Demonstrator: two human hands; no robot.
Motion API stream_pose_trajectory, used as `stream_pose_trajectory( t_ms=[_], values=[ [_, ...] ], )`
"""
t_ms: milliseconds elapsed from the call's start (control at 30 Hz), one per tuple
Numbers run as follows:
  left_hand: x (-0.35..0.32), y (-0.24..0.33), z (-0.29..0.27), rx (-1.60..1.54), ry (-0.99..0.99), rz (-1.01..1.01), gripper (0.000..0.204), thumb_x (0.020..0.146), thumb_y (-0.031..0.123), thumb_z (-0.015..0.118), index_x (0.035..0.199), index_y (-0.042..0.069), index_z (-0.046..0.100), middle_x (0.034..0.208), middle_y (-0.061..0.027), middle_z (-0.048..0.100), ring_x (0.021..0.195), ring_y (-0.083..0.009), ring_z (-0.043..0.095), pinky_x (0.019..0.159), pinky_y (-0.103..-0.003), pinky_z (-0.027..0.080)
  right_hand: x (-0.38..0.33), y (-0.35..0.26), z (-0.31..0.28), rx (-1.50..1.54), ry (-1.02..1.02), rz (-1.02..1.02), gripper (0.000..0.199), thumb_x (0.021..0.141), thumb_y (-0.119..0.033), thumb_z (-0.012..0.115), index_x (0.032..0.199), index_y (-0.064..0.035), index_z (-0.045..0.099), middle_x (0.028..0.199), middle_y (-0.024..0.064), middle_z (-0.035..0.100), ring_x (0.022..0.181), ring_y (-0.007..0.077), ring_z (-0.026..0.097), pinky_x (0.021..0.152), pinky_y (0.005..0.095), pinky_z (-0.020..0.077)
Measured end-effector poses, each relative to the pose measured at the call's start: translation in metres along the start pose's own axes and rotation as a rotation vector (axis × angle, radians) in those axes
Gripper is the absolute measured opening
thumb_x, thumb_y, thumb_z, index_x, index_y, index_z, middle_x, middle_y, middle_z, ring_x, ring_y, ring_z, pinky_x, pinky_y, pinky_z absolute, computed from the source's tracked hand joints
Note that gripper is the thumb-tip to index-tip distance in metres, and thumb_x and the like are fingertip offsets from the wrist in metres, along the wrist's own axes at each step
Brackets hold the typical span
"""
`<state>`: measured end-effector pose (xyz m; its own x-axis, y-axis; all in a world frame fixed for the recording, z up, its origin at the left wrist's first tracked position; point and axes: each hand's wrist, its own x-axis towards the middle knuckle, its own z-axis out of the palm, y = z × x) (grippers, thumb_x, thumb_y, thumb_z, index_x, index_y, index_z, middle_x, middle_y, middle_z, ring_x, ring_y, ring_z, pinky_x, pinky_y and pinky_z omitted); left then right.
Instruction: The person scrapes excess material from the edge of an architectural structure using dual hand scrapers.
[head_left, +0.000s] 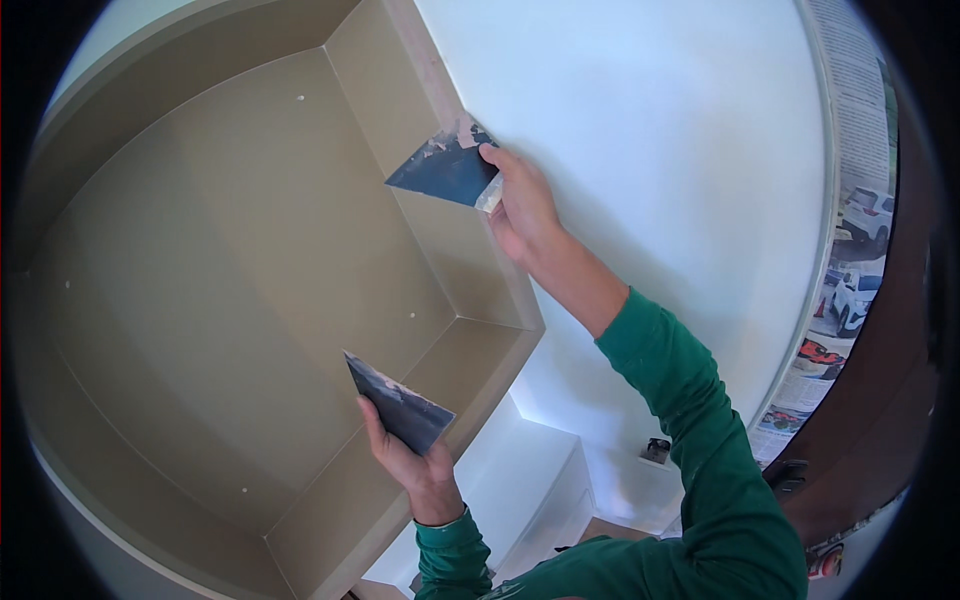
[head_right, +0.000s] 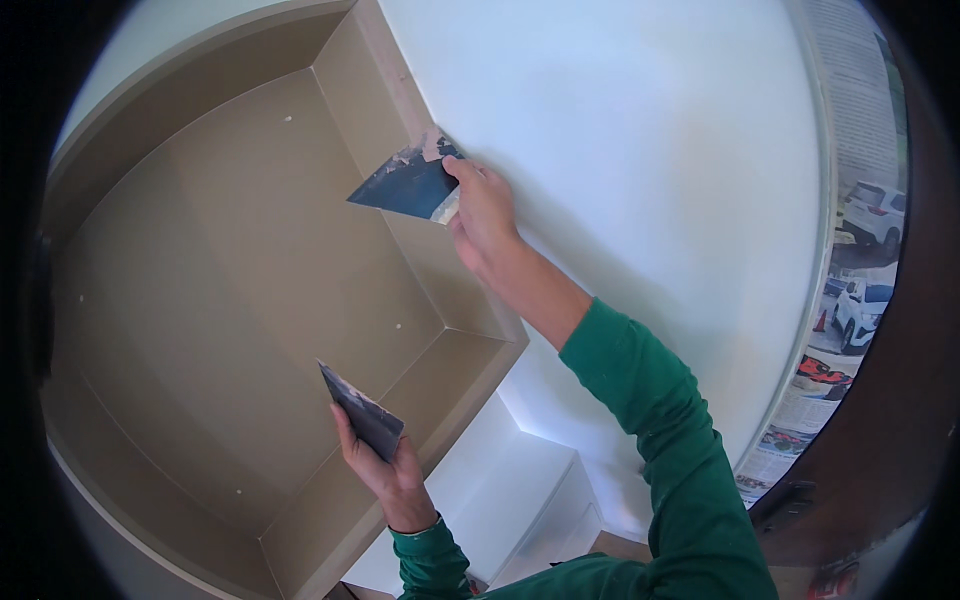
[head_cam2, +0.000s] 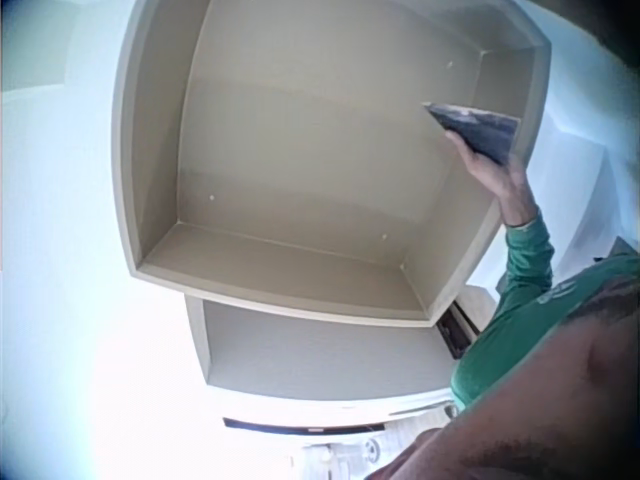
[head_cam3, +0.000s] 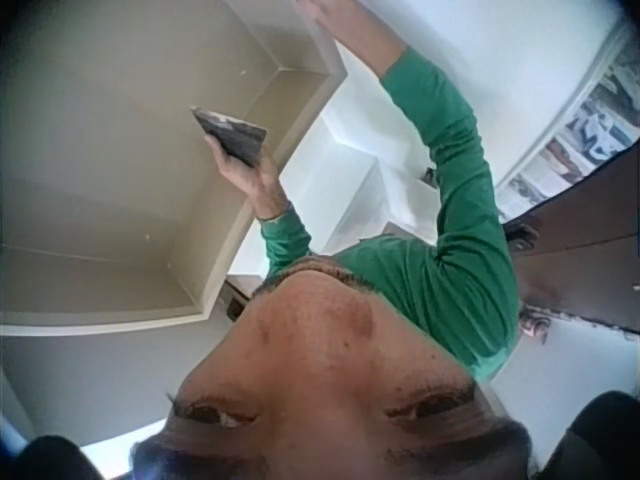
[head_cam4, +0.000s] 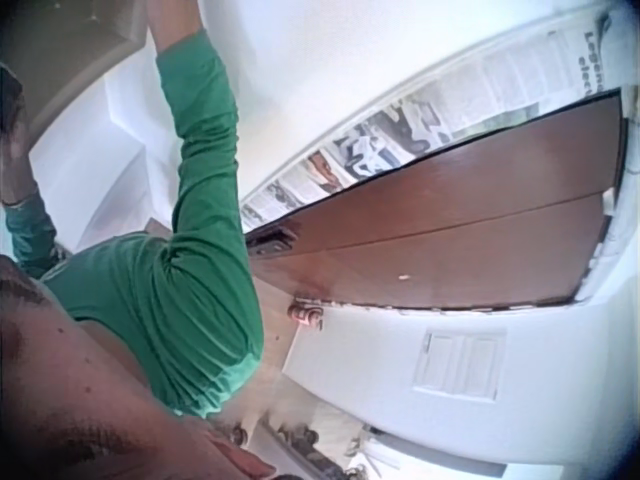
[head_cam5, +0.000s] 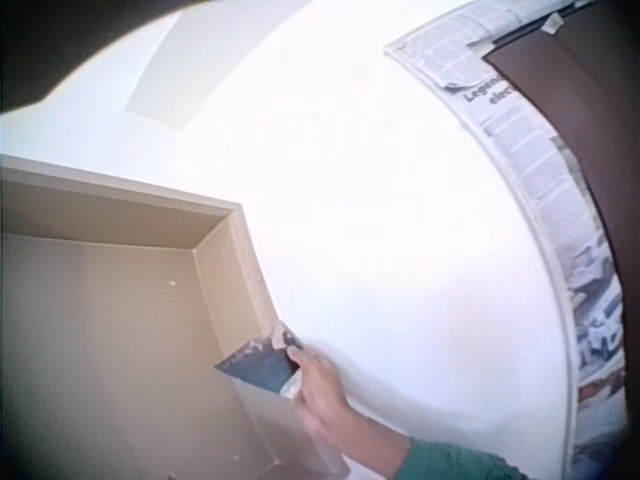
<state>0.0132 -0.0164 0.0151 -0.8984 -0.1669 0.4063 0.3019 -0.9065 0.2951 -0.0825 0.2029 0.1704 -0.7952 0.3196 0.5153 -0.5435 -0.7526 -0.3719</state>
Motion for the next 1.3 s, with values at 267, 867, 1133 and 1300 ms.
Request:
stream_pose_trajectory(
  t_ms=[267,867,1133,1300],
  values=[
    [0.004,-0.019,-0.026,-0.050,0.027,-0.029,0.029,0.104,0.027,0.057,0.123,0.006,0.062,0.113,-0.0062,0.070,0.099,-0.0135,0.068,0.087,-0.028,0.057,0.022,0.008,0.004,-0.066,0.062,-0.030,0.015,0.095,-0.009,0.061,0.107,-0.0009,0.060,0.104,0.0089,0.065,0.093,0.0198,0.065,0.086,0.0342,0.0547],
    [0.023,-0.057,-0.066,-0.127,0.098,-0.144,0.029,0.104,0.028,0.057,0.122,0.007,0.063,0.112,-0.0045,0.070,0.098,-0.0135,0.068,0.086,-0.027,0.055,0.089,0.031,0.002,-0.191,0.096,-0.064,0.020,0.097,-0.010,0.057,0.114,-0.0005,0.054,0.112,0.0105,0.060,0.099,0.0225,0.062,0.086,0.0402,0.0522],
    [0.014,-0.033,-0.052,-0.091,0.124,-0.126,0.029,0.104,0.029,0.056,0.121,0.007,0.063,0.112,-0.0028,0.070,0.098,-0.0124,0.067,0.087,-0.027,0.055,0.100,0.027,0.060,-0.159,0.073,-0.084,0.020,0.099,-0.010,0.055,0.115,0.0019,0.052,0.111,0.0124,0.057,0.095,0.0239,0.060,0.077,0.0389,0.0541],
    [0.017,-0.017,-0.031,-0.071,0.085,-0.060,0.029,0.103,0.030,0.057,0.120,0.007,0.063,0.109,-0.0035,0.070,0.096,-0.0123,0.067,0.084,-0.026,0.055,0.110,0.007,0.110,-0.085,0.014,-0.112,0.020,0.099,-0.009,0.054,0.114,0.0033,0.052,0.111,0.0140,0.056,0.093,0.0238,0.060,0.073,0.0382,0.0547]
  ],
)
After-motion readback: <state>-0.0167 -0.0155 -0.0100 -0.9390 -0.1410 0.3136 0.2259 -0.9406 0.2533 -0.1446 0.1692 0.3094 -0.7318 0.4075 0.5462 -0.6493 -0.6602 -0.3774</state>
